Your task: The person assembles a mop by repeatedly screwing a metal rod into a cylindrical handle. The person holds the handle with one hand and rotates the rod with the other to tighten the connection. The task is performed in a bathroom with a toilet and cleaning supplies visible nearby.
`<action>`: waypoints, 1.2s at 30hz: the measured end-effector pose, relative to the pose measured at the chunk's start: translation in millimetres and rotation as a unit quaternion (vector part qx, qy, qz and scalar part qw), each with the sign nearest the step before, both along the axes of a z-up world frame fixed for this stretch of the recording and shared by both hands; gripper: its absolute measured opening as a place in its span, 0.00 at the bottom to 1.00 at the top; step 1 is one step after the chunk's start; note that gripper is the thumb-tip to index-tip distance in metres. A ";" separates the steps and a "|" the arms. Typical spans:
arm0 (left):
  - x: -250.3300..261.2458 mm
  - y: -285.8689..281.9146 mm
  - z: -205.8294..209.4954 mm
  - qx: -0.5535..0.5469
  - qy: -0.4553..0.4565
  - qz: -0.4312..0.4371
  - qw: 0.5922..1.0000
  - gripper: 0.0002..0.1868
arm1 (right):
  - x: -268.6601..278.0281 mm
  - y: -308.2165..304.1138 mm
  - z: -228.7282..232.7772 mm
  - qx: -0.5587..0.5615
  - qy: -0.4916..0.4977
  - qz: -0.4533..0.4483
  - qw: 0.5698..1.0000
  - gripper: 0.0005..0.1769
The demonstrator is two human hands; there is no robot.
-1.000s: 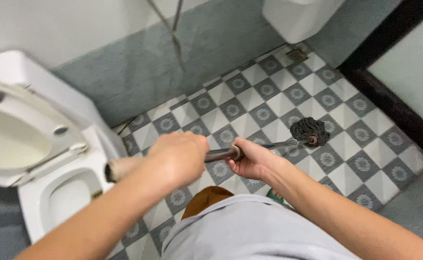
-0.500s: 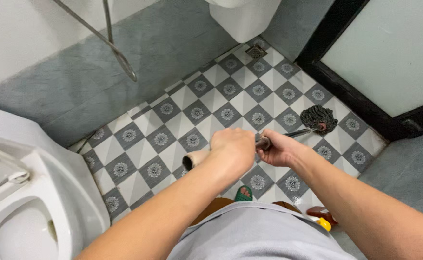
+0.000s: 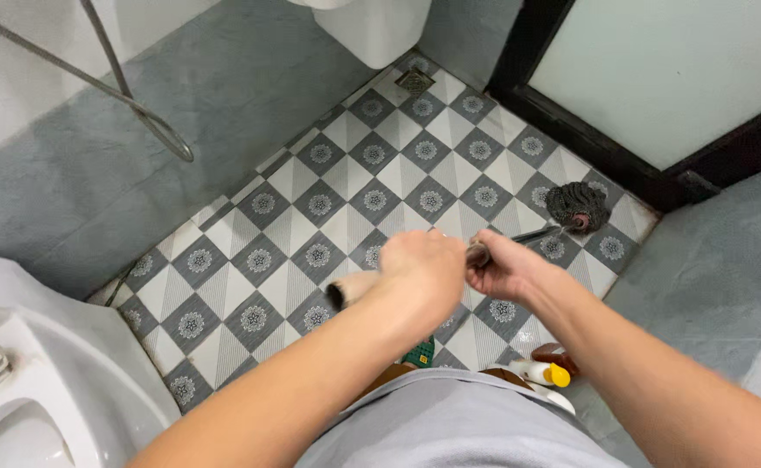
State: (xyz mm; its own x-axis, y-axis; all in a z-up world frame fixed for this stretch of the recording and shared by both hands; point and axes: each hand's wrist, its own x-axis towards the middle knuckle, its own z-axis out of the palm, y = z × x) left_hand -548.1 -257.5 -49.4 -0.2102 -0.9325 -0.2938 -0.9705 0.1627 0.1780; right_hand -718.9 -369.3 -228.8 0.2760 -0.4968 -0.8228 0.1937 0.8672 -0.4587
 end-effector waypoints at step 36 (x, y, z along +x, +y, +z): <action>37.2 22.4 -47.0 0.275 0.124 0.052 0.952 0.14 | -3.3 12.5 -105.5 0.101 -0.022 -0.178 0.979 0.07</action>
State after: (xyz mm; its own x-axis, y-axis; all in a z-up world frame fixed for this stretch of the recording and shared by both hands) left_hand -510.8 -235.1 -96.4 -0.2520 -0.6716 -0.6968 -0.8930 -0.1161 0.4349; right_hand -722.2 -356.8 -334.2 0.1517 -0.3971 -0.9052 0.5157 0.8130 -0.2703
